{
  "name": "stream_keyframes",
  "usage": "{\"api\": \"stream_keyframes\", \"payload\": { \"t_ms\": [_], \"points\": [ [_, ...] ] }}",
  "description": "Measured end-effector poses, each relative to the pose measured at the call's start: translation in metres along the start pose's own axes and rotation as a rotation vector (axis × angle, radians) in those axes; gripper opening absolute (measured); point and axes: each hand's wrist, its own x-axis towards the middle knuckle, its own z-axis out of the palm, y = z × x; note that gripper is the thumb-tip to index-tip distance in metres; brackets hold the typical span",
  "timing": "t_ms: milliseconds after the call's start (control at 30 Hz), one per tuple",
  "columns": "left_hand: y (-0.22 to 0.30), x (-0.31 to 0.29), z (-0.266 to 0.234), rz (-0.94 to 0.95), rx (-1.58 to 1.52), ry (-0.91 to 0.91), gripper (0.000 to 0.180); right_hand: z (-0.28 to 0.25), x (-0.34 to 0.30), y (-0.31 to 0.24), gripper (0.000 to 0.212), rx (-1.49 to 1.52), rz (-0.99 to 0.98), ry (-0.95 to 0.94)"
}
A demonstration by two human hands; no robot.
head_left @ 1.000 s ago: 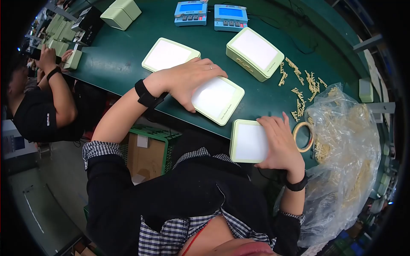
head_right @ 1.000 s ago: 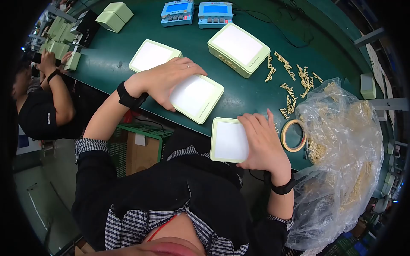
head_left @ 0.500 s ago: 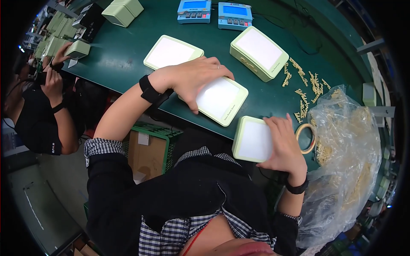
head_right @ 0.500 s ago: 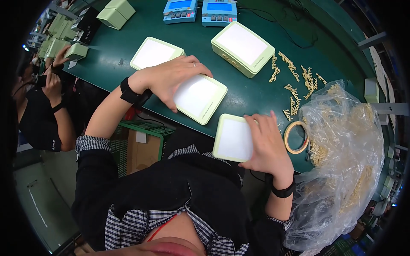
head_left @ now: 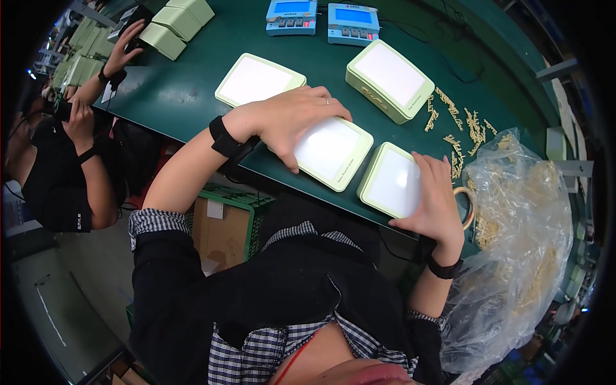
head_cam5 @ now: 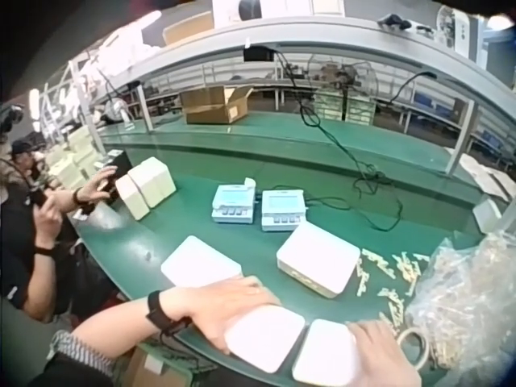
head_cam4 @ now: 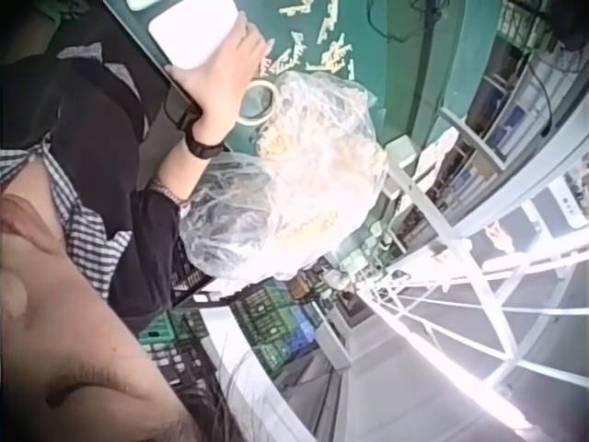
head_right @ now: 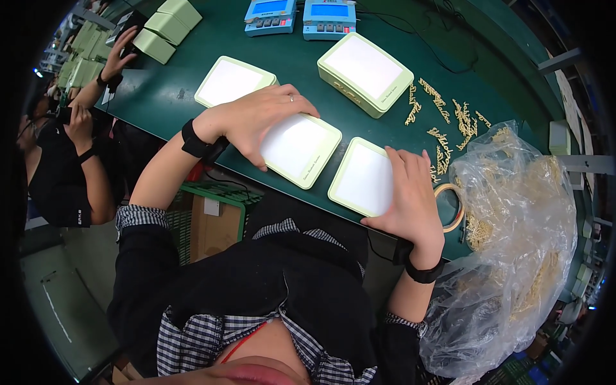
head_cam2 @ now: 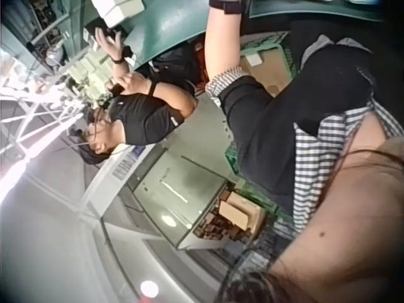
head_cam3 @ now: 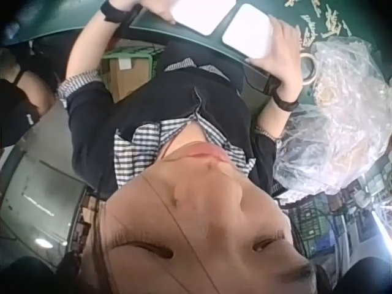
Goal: The person presses a logo onto a speaker and sets it aside, then tests the buttons and lights on several devices before placing a turntable onto a base.
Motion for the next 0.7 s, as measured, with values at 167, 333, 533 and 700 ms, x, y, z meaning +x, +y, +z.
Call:
{"api": "stream_keyframes", "payload": {
  "t_ms": [167, 333, 533, 700],
  "points": [
    [0.003, -0.001, -0.002, -0.012, -0.001, 0.0, 0.107, -0.001, 0.001, 0.0, 0.117, 0.011, -0.006, -0.01],
    [0.004, -0.002, -0.003, -0.007, -0.001, 0.014, 0.106, -0.002, 0.002, 0.0, 0.116, 0.013, 0.004, -0.03],
    [0.007, -0.005, -0.002, -0.036, -0.015, -0.002, 0.109, 0.0, 0.001, 0.002, 0.116, 0.008, -0.009, -0.022],
    [0.004, -0.028, -0.018, -0.062, 0.216, 0.132, 0.118, 0.005, -0.004, 0.005, 0.119, 0.0, -0.029, 0.013]
  ]
}}
